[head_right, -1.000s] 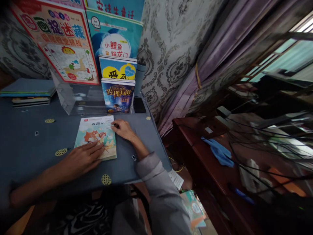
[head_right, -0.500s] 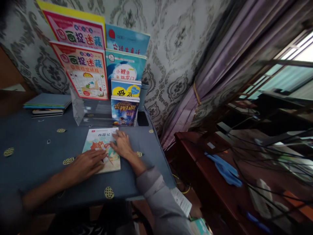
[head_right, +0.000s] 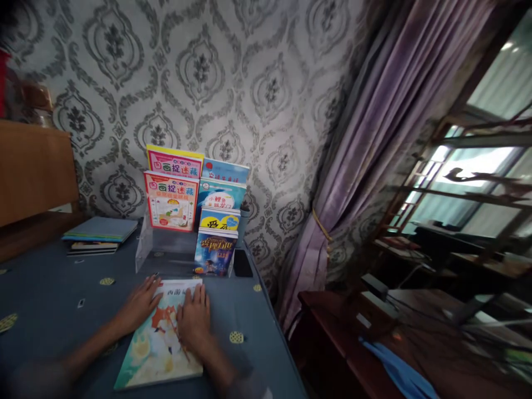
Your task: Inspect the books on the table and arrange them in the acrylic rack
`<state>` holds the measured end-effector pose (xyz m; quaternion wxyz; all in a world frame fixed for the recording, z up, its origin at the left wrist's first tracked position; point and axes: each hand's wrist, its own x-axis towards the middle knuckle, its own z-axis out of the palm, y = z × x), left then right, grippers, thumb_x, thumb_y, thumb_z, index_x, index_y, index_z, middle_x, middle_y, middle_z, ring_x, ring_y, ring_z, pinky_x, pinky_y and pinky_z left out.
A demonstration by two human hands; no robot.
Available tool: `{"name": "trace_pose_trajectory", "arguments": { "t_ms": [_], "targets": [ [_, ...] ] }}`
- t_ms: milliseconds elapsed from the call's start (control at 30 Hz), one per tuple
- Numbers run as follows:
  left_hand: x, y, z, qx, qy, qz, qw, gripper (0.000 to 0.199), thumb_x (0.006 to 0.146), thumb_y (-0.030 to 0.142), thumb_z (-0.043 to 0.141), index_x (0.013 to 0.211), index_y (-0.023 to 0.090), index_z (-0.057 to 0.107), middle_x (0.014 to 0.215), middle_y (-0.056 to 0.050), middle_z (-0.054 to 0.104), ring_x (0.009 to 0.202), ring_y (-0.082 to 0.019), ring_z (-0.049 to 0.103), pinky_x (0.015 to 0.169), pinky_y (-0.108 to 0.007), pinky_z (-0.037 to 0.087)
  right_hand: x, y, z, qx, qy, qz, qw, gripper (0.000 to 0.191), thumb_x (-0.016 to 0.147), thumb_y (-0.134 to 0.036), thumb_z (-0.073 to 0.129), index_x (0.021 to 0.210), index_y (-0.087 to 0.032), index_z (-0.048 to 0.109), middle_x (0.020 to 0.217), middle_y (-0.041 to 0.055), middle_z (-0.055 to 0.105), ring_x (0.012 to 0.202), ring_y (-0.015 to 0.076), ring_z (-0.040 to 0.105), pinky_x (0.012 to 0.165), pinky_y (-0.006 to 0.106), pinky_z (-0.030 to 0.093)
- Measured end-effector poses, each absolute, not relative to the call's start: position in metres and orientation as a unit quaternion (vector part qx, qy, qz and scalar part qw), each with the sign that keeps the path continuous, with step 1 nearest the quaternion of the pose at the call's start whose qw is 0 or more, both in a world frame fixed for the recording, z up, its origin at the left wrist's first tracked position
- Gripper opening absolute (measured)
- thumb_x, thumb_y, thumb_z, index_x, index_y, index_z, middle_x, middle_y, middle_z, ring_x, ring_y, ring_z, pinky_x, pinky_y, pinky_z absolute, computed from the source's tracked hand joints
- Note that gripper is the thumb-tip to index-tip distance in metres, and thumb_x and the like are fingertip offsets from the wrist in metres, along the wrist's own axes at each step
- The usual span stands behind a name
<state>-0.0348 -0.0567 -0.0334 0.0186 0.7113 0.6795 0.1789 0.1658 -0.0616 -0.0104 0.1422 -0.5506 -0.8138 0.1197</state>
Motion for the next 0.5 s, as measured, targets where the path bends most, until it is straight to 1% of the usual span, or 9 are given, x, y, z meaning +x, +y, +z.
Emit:
{"name": "trace_pose_trajectory", "arguments": {
  "t_ms": [67, 133, 200, 267, 367, 433, 500],
  "targets": [
    [-0.031, -0.059, -0.042, 0.699, 0.692, 0.18, 0.009, 0.056, 0.099, 0.031, 0.035, 0.146, 0.007, 0.052, 0.151, -0.028, 0.051, 0.146, -0.039, 0.042, 0.117, -0.059, 0.035, 0.165, -0.066, -0.013, -0.561, -0.805, 0.115, 0.152, 0.058, 0.095, -0.023, 0.053, 0.151, -0.01, 0.049, 0.163, 0.0231, 0.035, 0.154, 0.0366, 0.026, 0.122, 0.055, 0.029],
    [-0.029, -0.063, -0.049, 0.698, 0.695, 0.175, 0.007, 0.055, 0.098, 0.027, 0.034, 0.146, 0.008, 0.053, 0.15, -0.026, 0.053, 0.146, -0.037, 0.043, 0.118, -0.057, 0.034, 0.165, -0.072, -0.015, -0.567, -0.8, 0.116, 0.16, 0.058, 0.094, -0.022, 0.054, 0.15, -0.01, 0.051, 0.162, 0.0237, 0.036, 0.153, 0.0389, 0.027, 0.122, 0.056, 0.029],
    [-0.028, -0.068, -0.057, 0.702, 0.69, 0.179, 0.014, 0.056, 0.097, 0.028, 0.036, 0.147, 0.009, 0.053, 0.15, -0.023, 0.054, 0.146, -0.035, 0.044, 0.118, -0.053, 0.035, 0.167, -0.079, -0.017, -0.568, -0.798, 0.118, 0.163, 0.055, 0.095, -0.021, 0.053, 0.149, -0.009, 0.053, 0.161, 0.0246, 0.036, 0.153, 0.0408, 0.027, 0.121, 0.058, 0.029],
    [-0.028, -0.074, -0.063, 0.706, 0.677, 0.207, 0.029, 0.057, 0.096, 0.032, 0.039, 0.147, 0.01, 0.052, 0.15, -0.021, 0.055, 0.145, -0.034, 0.045, 0.118, -0.052, 0.036, 0.168, -0.087, -0.02, -0.563, -0.798, 0.115, 0.18, 0.052, 0.096, -0.021, 0.052, 0.147, -0.009, 0.056, 0.16, 0.0248, 0.037, 0.152, 0.0417, 0.027, 0.121, 0.059, 0.03],
    [-0.028, -0.087, -0.066, 0.699, 0.653, 0.283, 0.07, 0.06, 0.094, 0.043, 0.043, 0.146, 0.015, 0.053, 0.148, -0.017, 0.059, 0.144, -0.035, 0.046, 0.117, -0.054, 0.038, 0.17, -0.101, -0.023, -0.554, -0.796, 0.109, 0.219, 0.048, 0.096, -0.023, 0.053, 0.142, -0.009, 0.061, 0.158, 0.0249, 0.041, 0.152, 0.0435, 0.028, 0.119, 0.063, 0.031],
    [-0.027, -0.095, -0.063, 0.68, 0.64, 0.336, 0.12, 0.064, 0.091, 0.053, 0.046, 0.144, 0.018, 0.055, 0.145, -0.016, 0.062, 0.143, -0.036, 0.048, 0.118, -0.053, 0.038, 0.17, -0.111, -0.024, -0.554, -0.795, 0.103, 0.225, 0.046, 0.097, -0.024, 0.052, 0.139, -0.009, 0.063, 0.156, 0.0258, 0.043, 0.152, 0.0446, 0.028, 0.119, 0.064, 0.03],
    [-0.026, -0.103, -0.057, 0.648, 0.623, 0.395, 0.191, 0.072, 0.087, 0.061, 0.049, 0.144, 0.017, 0.054, 0.144, -0.016, 0.063, 0.141, -0.036, 0.051, 0.118, -0.051, 0.039, 0.169, -0.122, -0.023, -0.559, -0.792, 0.103, 0.221, 0.044, 0.098, -0.025, 0.05, 0.138, -0.009, 0.063, 0.156, 0.0264, 0.044, 0.152, 0.0447, 0.027, 0.12, 0.064, 0.029]
  ]
}}
